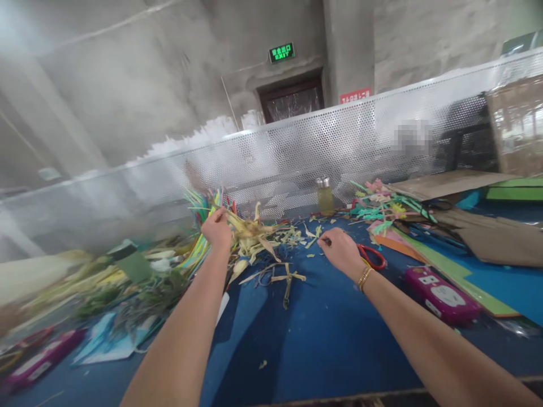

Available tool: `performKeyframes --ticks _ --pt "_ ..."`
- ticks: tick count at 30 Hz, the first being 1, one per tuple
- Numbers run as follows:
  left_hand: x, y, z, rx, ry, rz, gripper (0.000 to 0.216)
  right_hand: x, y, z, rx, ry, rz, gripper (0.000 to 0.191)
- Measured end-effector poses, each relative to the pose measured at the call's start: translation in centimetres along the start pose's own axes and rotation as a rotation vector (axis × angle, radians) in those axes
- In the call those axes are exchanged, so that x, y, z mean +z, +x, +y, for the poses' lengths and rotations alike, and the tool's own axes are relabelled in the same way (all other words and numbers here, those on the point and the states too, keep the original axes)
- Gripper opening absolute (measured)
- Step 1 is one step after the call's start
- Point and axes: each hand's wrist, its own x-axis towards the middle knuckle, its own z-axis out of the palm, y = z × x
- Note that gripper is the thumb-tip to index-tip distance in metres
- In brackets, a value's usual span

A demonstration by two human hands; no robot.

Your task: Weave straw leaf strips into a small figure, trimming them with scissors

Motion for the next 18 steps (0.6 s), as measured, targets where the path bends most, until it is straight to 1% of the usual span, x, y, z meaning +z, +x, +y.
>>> performKeyframes --ticks 4,11,14,15,18 --pt "-0.5 -1.2 0.6 0.014 -0.125 -0.026 0.027 0.1 -0.1 -0.1 0.004 0.011 -0.014 0.018" --pt "0.5 -3.3 3.8 -0.043 -0.461 -0.070 0.026 0.3 0.0 -0.2 -0.008 0.068 -0.054 0.022" --pt "1.1 -4.2 5.9 -0.086 -0.610 -0.095 0.026 0.6 -0.1 -0.3 -0.032 0.161 -0.079 0.026" --pt "1.4 -4.7 6.7 -0.100 -0.647 -0.121 0.026 0.8 -0.1 -0.3 -0.037 0.210 -0.080 0.030" --pt "2.1 -6.5 9.1 -0.148 -0.715 -0.201 0.025 1.6 0.0 -0.3 -0.012 0.431 -0.046 0.042"
